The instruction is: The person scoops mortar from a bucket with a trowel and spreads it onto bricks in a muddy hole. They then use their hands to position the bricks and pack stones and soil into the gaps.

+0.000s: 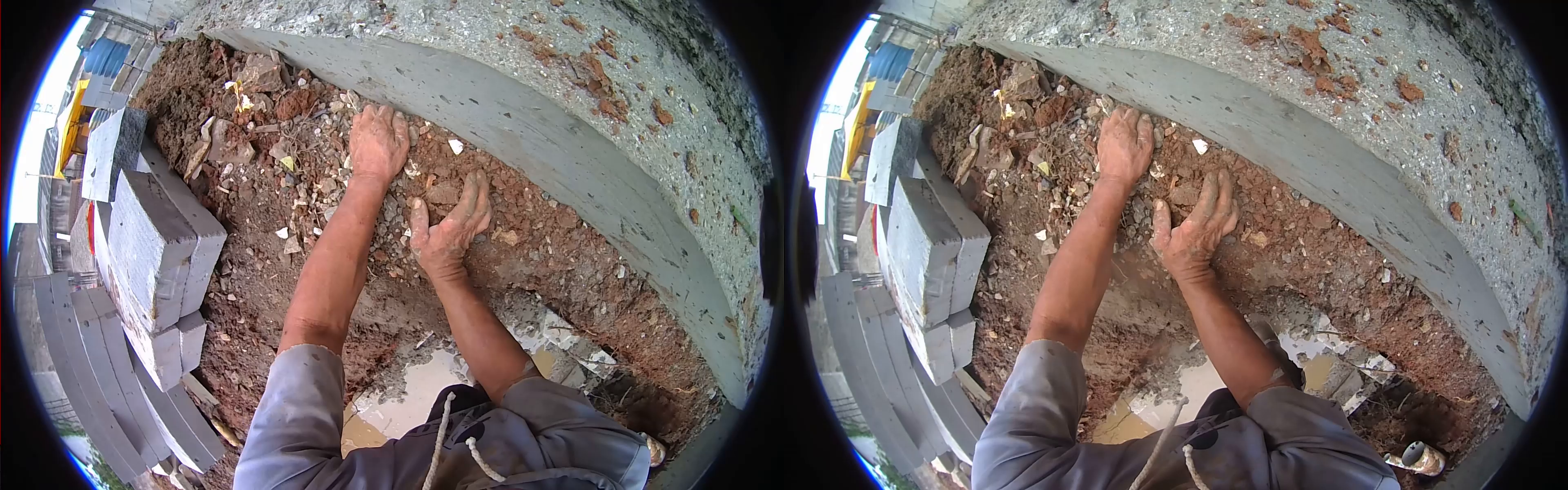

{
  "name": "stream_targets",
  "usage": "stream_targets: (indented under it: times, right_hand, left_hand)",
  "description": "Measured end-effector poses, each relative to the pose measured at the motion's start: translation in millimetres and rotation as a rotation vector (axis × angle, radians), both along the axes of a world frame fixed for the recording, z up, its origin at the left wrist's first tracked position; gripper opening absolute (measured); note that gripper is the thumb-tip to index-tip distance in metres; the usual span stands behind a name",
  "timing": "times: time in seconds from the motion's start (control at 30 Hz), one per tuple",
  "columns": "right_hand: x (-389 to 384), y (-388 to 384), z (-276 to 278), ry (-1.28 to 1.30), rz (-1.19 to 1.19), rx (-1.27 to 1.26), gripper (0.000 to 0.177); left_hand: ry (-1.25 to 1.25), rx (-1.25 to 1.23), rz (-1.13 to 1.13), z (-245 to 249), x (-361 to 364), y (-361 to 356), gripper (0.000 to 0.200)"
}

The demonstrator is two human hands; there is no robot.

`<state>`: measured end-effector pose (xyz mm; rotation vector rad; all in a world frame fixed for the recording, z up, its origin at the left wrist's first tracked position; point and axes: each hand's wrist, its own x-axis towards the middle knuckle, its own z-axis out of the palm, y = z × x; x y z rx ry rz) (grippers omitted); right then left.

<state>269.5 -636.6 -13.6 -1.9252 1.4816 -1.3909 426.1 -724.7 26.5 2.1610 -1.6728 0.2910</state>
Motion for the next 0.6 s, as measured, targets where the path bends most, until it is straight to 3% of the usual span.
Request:
stream_targets:
  times: [0.17,0.33,0.43,0.6]
  right_hand:
    - [-7,4,-4,-0.003,0.05,0.016,0.076]
    - [-5,9,-10,-0.009,0.005,0.013,0.075]
    - [-1,9,-7,0.014,-0.019,0.036,0.074]
    - [-2,13,-11,-0.021,-0.003,0.057,0.073]
  left_hand:
    - [0.196,0.306,0.017,41,-29,7,0.047]
    - [0.056,0.145,-0.064,5,0,5,0.041]
    - [0.178,0.114,-0.107,2,-4,14,0.038]
    - [0.167,0.136,-0.05,19,-32,37,0.034]
